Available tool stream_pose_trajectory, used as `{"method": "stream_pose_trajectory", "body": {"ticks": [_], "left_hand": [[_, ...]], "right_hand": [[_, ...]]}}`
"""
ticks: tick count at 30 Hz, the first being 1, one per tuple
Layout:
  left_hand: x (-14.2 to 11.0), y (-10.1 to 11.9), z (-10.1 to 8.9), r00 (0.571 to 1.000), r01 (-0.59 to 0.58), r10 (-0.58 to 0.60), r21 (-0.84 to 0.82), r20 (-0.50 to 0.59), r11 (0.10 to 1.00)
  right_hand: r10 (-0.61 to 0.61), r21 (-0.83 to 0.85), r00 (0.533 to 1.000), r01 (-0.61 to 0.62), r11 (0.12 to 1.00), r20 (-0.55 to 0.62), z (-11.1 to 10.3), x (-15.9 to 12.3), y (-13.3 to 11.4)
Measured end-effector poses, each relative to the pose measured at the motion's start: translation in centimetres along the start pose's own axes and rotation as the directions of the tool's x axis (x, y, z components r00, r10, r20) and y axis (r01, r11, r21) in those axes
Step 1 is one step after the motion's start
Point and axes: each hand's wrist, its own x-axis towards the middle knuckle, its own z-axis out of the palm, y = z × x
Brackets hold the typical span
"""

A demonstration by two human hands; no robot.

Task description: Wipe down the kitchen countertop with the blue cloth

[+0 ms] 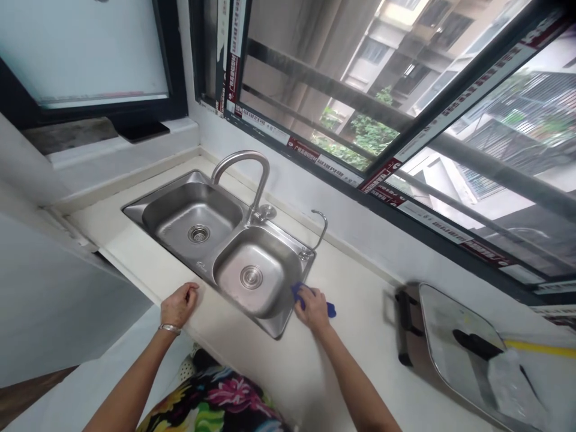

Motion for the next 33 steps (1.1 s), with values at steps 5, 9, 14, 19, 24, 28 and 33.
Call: {"method": "stream_pose_trajectory", "body": {"ticks": [5, 9, 14, 19, 24, 28, 33], "left_hand": [[-0.1, 0.1, -0.1, 1.000, 0.018, -0.018, 0.008, -0.011, 1.000], [-0.1, 0.1, -0.1, 0.999, 0.033, -0.033, 0.011, -0.008, 0.999], [0.0, 0.0, 0.0, 0.998, 0.064, -0.064, -0.006, 0.001, 0.998], [0.2, 0.0, 0.0, 0.997, 0.082, -0.082, -0.005, 0.002, 0.997], [0.1, 0.0, 0.1, 0.999, 0.054, -0.054, -0.008, 0.003, 0.998], [0.0, -0.1, 0.0, 0.999, 0.048, -0.048, -0.009, 0.013, 0.999], [-0.2, -0.4, 0.2, 0.999, 0.026, -0.024, -0.031, 0.035, 0.999]], "right_hand": [[0.060, -0.065, 0.996, -0.056, 0.996, 0.061, -0.2, 4.7, 3.9], [0.093, -0.132, 0.991, -0.081, 0.988, 0.091, -0.1, 8.0, 6.8], [0.154, -0.199, 0.983, -0.132, 0.971, 0.103, -0.1, 11.0, 8.6], [0.197, -0.227, 0.974, -0.168, 0.959, 0.109, -0.2, 11.8, 8.4], [0.278, -0.257, 0.955, -0.244, 0.935, 0.105, -0.1, 11.6, 6.8], [0.294, -0.274, 0.939, -0.240, 0.931, 0.176, -0.4, 11.7, 5.7], [0.267, -0.288, 0.934, -0.195, 0.938, 0.238, -1.3, 11.2, 4.3]]}}
